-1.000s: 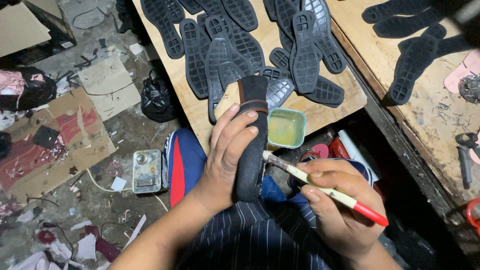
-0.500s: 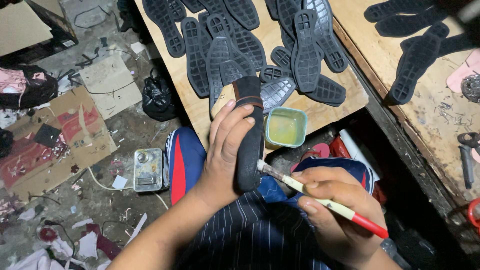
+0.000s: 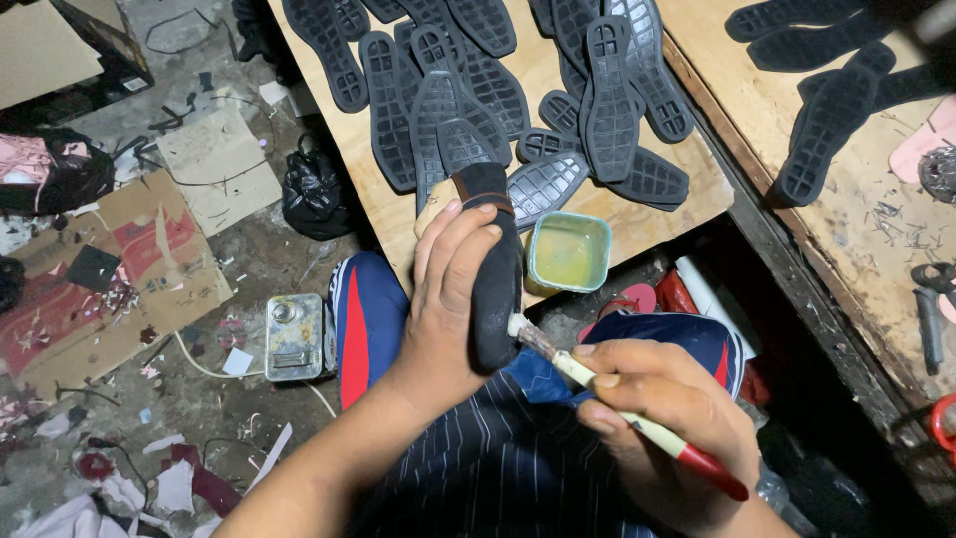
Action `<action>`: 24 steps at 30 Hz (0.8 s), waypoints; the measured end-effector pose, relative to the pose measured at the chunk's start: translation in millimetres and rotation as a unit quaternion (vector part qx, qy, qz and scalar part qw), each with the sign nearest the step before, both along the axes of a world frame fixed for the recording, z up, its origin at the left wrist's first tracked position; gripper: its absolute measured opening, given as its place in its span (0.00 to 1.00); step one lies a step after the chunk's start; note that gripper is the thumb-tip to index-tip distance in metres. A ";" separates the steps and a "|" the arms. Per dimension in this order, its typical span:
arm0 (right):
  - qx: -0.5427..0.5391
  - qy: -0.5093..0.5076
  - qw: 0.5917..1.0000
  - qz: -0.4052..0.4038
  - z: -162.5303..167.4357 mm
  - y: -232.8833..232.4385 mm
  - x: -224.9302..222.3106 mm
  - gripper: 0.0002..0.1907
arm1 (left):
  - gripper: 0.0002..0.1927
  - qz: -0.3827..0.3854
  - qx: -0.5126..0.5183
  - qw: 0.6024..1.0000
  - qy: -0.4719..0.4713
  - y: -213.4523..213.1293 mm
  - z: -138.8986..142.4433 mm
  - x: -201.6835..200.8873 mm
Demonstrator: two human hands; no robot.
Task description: The person holds a shoe in one hand and uses a brush to apply glue from a small container onto the sole edge of the shoe, rotating the shoe to coat different sections of the sole perimeter. Rubber soles are laid out on the workbench around them.
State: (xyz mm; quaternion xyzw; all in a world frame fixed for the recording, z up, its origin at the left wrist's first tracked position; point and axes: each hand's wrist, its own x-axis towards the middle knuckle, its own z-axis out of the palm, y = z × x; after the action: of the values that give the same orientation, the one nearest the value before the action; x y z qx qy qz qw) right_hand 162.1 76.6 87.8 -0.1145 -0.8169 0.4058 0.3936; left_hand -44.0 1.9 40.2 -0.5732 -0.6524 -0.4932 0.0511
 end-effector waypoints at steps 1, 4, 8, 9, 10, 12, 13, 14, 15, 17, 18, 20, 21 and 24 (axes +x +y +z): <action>0.003 -0.004 1.000 0.002 -0.1 0.0 0.0 0.15 | 0.37 0.002 -0.001 1.000 -0.001 0.0 0.5 0.3; -0.023 0.009 1.000 0.005 -1.9 0.3 0.4 0.16 | 0.38 -0.002 -0.006 1.000 -0.009 -1.2 2.6 1.4; -0.020 0.031 0.999 -0.039 -6.0 1.6 -0.8 0.15 | 0.41 -0.021 -0.007 0.999 -0.023 -2.5 5.7 2.1; -0.024 0.034 0.998 -0.038 -7.2 2.3 -1.8 0.15 | 0.41 -0.025 -0.006 0.999 -0.025 -2.4 6.2 2.6; -0.028 0.037 0.998 -0.038 -8.6 3.3 -2.8 0.15 | 0.42 -0.028 -0.005 0.999 -0.027 -2.7 6.7 3.5; -0.032 0.037 0.998 -0.039 -9.9 3.5 -3.6 0.15 | 0.43 -0.036 -0.004 0.999 -0.030 -3.6 7.6 3.4; -0.033 0.034 0.998 -0.040 -10.1 3.3 -3.7 0.14 | 0.43 -0.036 -0.006 0.999 -0.030 -4.0 8.0 3.5; -0.033 0.032 0.998 -0.041 -10.0 3.1 -3.3 0.14 | 0.44 -0.037 -0.008 0.999 -0.028 -4.0 8.2 3.6; -0.035 0.032 0.998 -0.035 -9.7 2.8 -3.1 0.14 | 0.44 -0.037 -0.010 0.999 -0.027 -4.3 8.6 3.1; -0.040 0.031 0.998 -0.023 -8.0 2.2 -1.2 0.14 | 0.45 -0.039 -0.012 0.999 -0.032 -4.5 9.0 3.4; -0.039 0.030 0.999 -0.017 -7.2 2.4 -0.6 0.14 | 0.46 -0.040 -0.013 0.999 -0.034 -4.2 9.3 3.7; -0.038 0.028 0.999 -0.005 -5.7 2.7 0.0 0.15 | 0.47 -0.035 -0.020 0.999 -0.034 -4.8 10.1 4.4; -0.030 0.028 0.999 -0.004 -5.0 2.9 -0.1 0.15 | 0.47 -0.033 -0.022 0.999 -0.033 -4.7 10.5 4.9; -0.014 0.024 1.000 -0.002 -3.3 3.2 0.0 0.16 | 0.48 -0.030 -0.026 0.999 -0.034 -5.8 12.4 5.5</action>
State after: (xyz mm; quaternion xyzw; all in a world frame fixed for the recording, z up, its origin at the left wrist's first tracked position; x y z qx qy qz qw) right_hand 162.0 79.8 84.5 -0.1119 -0.8012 0.4185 0.4128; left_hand -38.5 -3.9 52.6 -0.5769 -0.6486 -0.4965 -0.0009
